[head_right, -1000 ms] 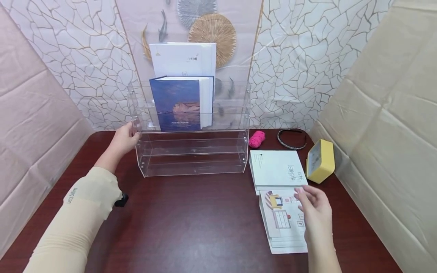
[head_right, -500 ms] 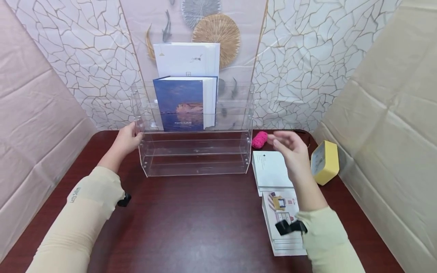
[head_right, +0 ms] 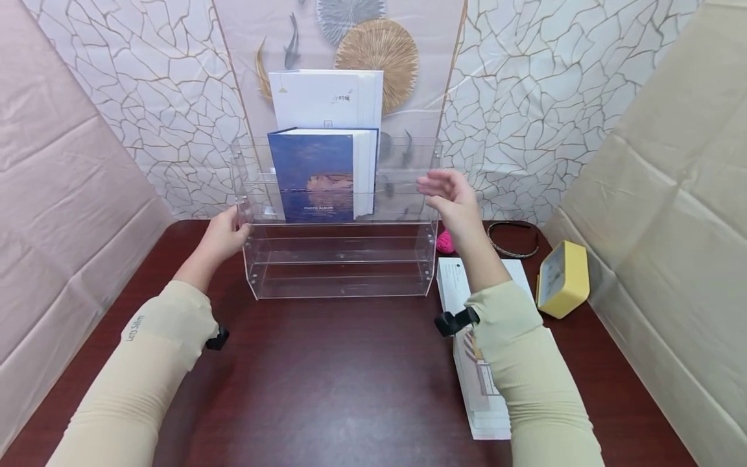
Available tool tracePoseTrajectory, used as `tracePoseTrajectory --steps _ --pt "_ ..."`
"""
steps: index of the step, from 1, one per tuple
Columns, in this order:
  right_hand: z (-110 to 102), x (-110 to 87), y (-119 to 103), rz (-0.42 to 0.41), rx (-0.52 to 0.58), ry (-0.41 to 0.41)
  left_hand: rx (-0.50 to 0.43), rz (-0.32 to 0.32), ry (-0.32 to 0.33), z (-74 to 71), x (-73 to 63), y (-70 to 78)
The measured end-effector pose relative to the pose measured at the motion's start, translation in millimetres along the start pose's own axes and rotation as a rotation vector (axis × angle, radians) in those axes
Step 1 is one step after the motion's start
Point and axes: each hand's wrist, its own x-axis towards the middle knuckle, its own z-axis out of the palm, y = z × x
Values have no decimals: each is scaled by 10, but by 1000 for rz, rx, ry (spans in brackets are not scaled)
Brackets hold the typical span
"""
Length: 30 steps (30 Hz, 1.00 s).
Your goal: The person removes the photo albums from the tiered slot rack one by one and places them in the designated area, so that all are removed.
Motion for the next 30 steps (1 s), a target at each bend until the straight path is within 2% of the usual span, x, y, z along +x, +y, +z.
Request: tracePoseTrajectory --steps 7,13,19,27,30 --pt "169 188 82 62 25 6 0 14 12 1 -9 7" --pt "282 325 128 83 -7 37 3 -7 3 -10 -13 14" --pt "361 457 167 101 -9 8 1 -4 2 -6 -9 15" --pt "457 547 185 122 50 -5 -10 5 9 -8 -9 2" --pt "514 556 174 120 26 -3 -11 9 14 -14 -7 0"
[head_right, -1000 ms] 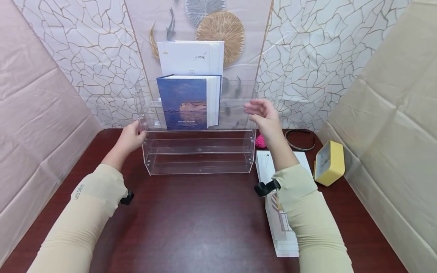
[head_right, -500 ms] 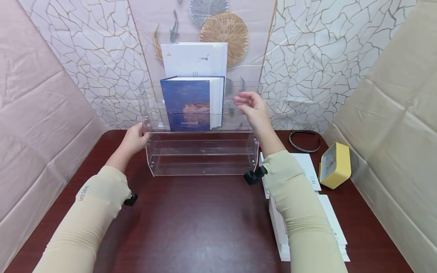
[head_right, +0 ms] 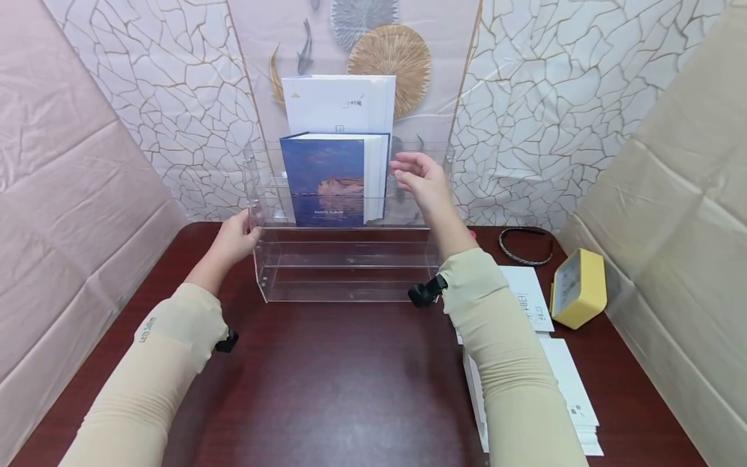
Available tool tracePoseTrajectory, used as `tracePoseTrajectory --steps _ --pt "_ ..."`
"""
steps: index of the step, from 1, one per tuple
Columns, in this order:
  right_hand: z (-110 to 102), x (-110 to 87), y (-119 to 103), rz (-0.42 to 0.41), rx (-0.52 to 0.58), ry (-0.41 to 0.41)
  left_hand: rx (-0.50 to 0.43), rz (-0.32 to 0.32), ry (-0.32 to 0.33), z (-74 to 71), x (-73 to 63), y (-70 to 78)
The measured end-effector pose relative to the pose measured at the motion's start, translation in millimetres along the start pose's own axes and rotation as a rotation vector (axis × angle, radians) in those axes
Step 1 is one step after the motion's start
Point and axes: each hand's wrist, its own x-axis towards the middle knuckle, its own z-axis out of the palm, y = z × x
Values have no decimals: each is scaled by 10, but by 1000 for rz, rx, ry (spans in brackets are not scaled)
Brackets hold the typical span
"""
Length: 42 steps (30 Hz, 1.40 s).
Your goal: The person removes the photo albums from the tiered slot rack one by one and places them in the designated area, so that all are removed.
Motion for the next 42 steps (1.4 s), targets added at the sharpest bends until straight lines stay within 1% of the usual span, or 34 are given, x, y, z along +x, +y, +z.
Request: tracePoseTrajectory --steps 5,8,12,18,22,25,28,32,37,39,42 --pt "87 11 10 10 -73 30 -6 -10 -7 4 4 -4" --pt "144 33 40 -4 -166 64 -6 -20 -12 6 10 -10" --pt "236 53 90 -26 -302 139 -9 -29 -14 8 17 -15" --pt "389 49 133 -47 -355 246 -17 -30 -9 10 29 -2" --pt "484 40 157 -29 -424 310 -6 -10 3 4 29 -1" --pt "537 51 200 -29 -469 352 5 -6 3 0 20 -2" --pt "577 61 244 -20 -517 376 5 -18 -4 1 4 -9" --pt "598 55 287 -9 -615 374 -6 -29 -12 11 -5 -16" --pt "624 30 330 -78 -753 373 -7 -34 -10 14 8 -10" --pt "649 34 340 -112 -778 375 -4 -38 -10 -3 5 -6" --pt "644 42 336 -128 -790 370 -4 -35 -15 8 -1 7"
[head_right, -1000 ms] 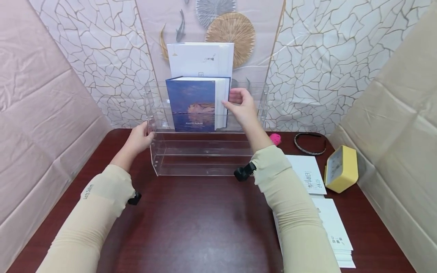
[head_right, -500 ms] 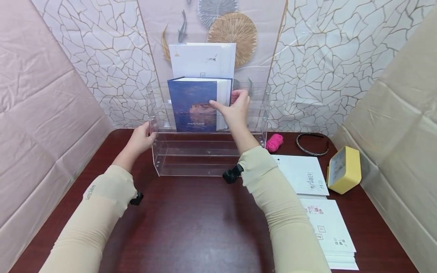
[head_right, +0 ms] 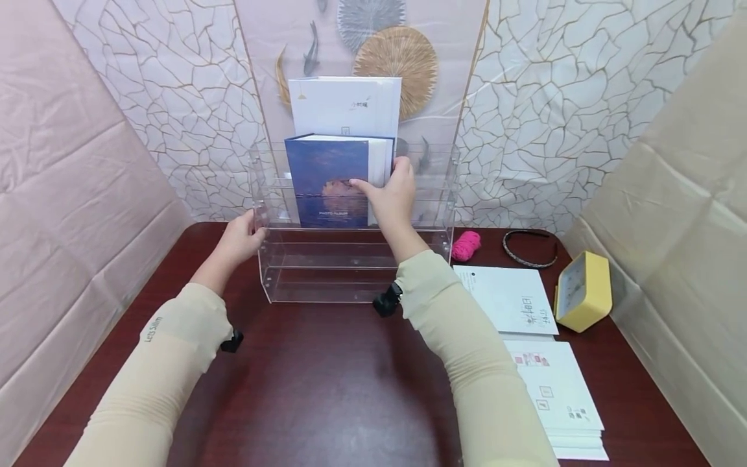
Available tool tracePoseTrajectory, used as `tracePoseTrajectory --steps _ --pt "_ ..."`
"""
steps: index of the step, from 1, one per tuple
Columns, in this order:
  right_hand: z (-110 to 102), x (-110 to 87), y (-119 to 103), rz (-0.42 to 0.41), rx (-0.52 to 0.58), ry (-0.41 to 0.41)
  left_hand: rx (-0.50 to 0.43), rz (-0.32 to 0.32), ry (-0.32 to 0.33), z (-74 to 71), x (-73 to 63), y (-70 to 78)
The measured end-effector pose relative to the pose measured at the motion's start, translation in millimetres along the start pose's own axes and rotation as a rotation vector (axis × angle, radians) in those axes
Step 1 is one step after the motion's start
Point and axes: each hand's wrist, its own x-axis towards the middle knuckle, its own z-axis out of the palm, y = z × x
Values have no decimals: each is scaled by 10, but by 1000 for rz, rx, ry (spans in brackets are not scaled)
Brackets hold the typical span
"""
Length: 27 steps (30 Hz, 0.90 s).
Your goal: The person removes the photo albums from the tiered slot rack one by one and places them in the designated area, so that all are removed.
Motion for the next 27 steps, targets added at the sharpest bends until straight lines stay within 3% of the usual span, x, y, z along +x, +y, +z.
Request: tracePoseTrajectory --steps 7,15,21,27 --pt "15 51 -117 -11 6 -52 10 14 5 -18 -14 -11" --pt "32 117 -299 -102 -57 -80 4 -2 -4 -7 0 4" --pt "58 149 -361 -120 -11 -116 8 5 -1 -21 -3 0" --pt "76 153 -369 -99 66 -96 2 3 -4 1 9 -12"
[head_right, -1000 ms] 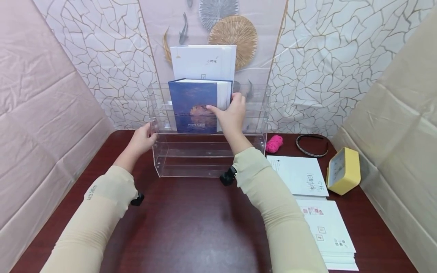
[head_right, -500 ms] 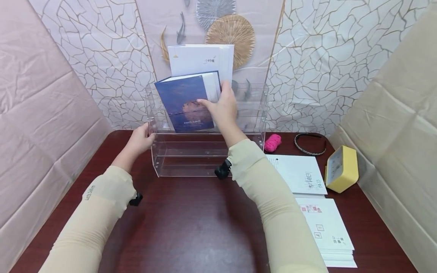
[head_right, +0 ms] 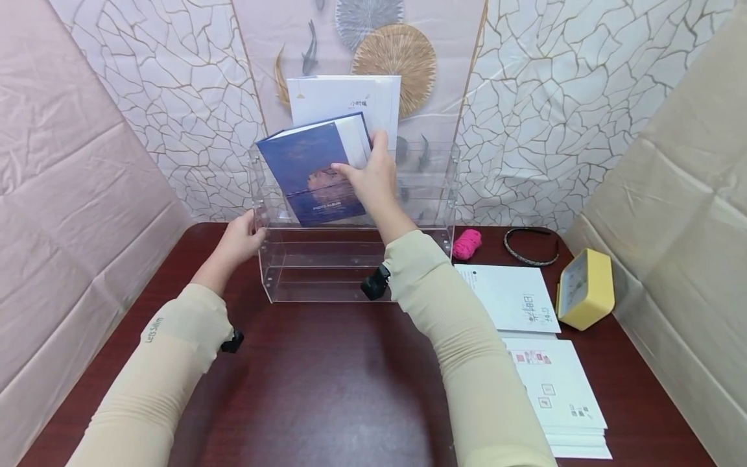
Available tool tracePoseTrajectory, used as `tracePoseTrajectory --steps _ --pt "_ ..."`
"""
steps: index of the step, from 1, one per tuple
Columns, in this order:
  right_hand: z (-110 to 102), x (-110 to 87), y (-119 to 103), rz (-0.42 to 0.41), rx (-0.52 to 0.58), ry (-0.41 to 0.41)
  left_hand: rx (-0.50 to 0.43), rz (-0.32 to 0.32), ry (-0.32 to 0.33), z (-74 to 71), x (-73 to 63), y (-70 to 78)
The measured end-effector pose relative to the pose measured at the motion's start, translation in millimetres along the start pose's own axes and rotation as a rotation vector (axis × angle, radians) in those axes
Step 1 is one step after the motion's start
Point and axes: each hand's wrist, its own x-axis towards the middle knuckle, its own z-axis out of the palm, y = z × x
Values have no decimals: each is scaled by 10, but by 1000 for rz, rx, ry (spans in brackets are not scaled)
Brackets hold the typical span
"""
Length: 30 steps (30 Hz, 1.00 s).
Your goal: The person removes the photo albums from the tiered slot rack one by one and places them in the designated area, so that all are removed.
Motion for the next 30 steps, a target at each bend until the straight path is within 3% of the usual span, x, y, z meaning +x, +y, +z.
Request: tracePoseTrajectory --steps 6,19,26,30 --pt "-48 28 -1 -26 78 50 -1 5 -9 20 -2 -6" --pt "-220 171 -20 -5 214 52 -12 6 -6 18 -32 8" --pt "-340 258 -59 -17 436 70 -27 -5 -10 0 -29 30" --pt "-425 300 -79 -13 482 78 -33 -11 -16 -15 -24 27"
